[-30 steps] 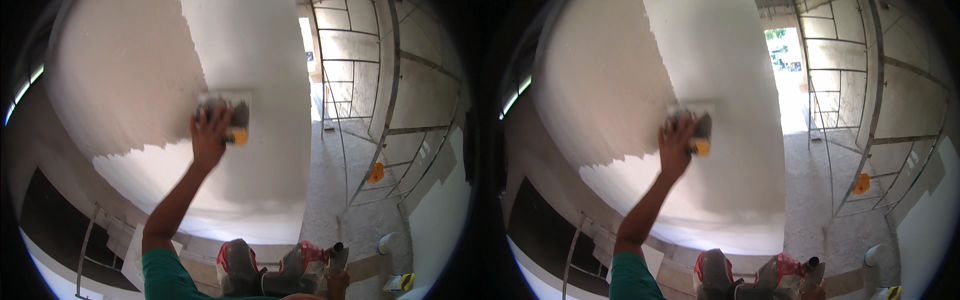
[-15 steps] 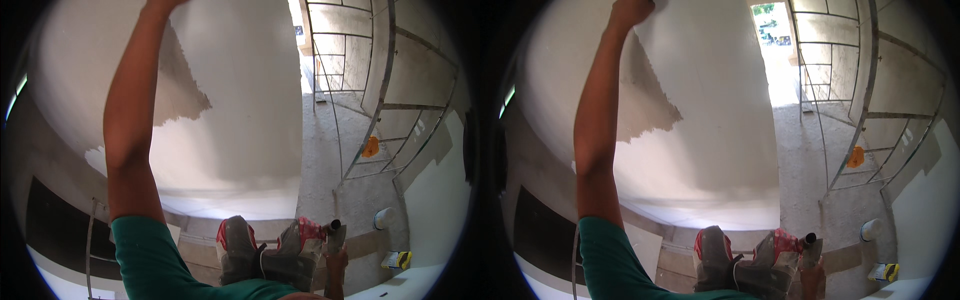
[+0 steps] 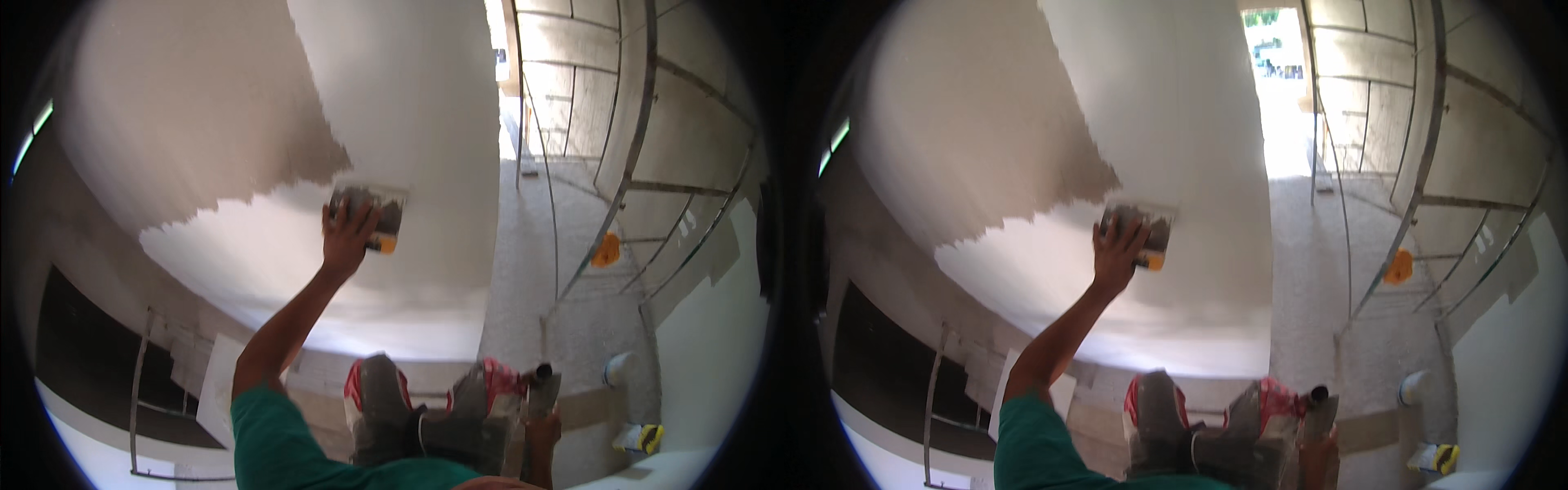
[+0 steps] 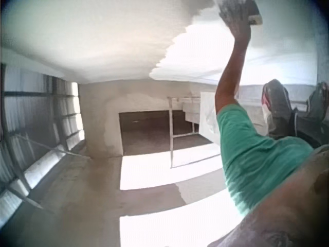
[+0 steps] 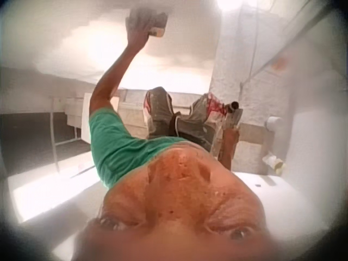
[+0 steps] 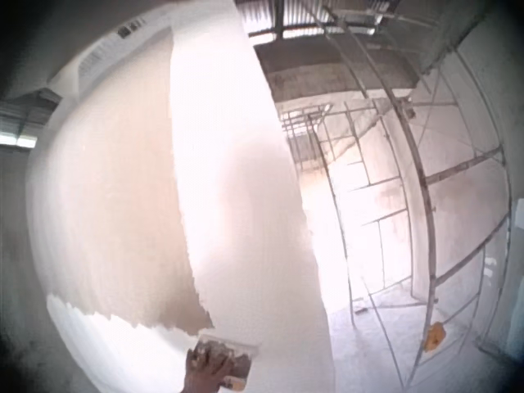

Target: The person applies white plaster to a ceiling using a trowel and hawk. They repeatedly scoop plaster from the hawk and spread it across the ceiling surface in smooth strokes while standing on a scaffold.

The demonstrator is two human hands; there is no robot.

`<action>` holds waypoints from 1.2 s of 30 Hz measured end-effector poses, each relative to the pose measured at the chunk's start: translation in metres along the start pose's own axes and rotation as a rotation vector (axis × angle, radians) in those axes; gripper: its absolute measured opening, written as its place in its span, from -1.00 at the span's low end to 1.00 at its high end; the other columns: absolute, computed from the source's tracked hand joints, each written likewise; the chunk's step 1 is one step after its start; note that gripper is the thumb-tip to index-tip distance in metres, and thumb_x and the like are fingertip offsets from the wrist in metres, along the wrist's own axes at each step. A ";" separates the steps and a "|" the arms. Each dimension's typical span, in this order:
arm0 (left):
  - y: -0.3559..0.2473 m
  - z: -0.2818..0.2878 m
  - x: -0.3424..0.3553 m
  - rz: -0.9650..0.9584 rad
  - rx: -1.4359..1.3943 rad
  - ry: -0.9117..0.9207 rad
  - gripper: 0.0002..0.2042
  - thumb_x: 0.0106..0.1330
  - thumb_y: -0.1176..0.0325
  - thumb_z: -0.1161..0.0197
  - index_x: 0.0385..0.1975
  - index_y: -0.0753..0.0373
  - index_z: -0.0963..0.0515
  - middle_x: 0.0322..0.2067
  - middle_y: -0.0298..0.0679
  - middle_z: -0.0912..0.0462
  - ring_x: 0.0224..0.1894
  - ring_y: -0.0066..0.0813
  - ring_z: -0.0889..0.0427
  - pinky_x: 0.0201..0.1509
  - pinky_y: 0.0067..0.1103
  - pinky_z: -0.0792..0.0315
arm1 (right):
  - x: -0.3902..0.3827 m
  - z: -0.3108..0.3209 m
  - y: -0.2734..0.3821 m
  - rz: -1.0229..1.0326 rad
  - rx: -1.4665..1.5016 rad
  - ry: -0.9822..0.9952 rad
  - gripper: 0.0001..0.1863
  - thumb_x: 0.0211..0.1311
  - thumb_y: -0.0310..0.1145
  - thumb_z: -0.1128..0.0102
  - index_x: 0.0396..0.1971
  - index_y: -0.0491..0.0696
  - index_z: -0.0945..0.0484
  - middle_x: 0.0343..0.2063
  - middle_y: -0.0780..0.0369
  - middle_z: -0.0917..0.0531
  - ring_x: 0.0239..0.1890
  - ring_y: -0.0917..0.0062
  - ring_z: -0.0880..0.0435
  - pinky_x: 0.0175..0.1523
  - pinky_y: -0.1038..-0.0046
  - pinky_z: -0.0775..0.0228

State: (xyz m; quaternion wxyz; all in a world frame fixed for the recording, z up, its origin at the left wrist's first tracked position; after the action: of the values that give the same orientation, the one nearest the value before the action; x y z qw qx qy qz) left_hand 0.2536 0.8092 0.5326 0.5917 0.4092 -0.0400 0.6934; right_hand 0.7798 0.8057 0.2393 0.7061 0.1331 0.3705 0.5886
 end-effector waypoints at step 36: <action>-0.077 -0.022 0.015 -0.025 -0.065 -0.049 -0.44 0.09 0.51 -0.11 0.17 -0.07 -0.41 0.15 -0.34 -0.42 0.17 0.01 -0.32 0.28 0.06 -0.01 | -0.002 0.003 0.001 0.027 -0.117 -0.128 -0.01 -0.41 -0.30 -0.57 0.18 -0.17 -0.26 -0.09 -0.09 -0.59 0.01 0.05 -0.56 0.09 0.13 -0.38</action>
State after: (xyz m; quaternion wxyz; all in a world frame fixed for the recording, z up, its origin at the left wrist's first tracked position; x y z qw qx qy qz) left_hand 0.3085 0.8562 0.4943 0.6121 0.4070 -0.0720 0.6742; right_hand 0.7808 0.8046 0.2431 0.7268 0.1337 0.2878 0.6092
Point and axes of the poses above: each hand's wrist, its own x-axis towards the middle knuckle, its own z-axis out of the back of the hand, y = z × x, the point moved 8 cm from there along x, towards the middle knuckle
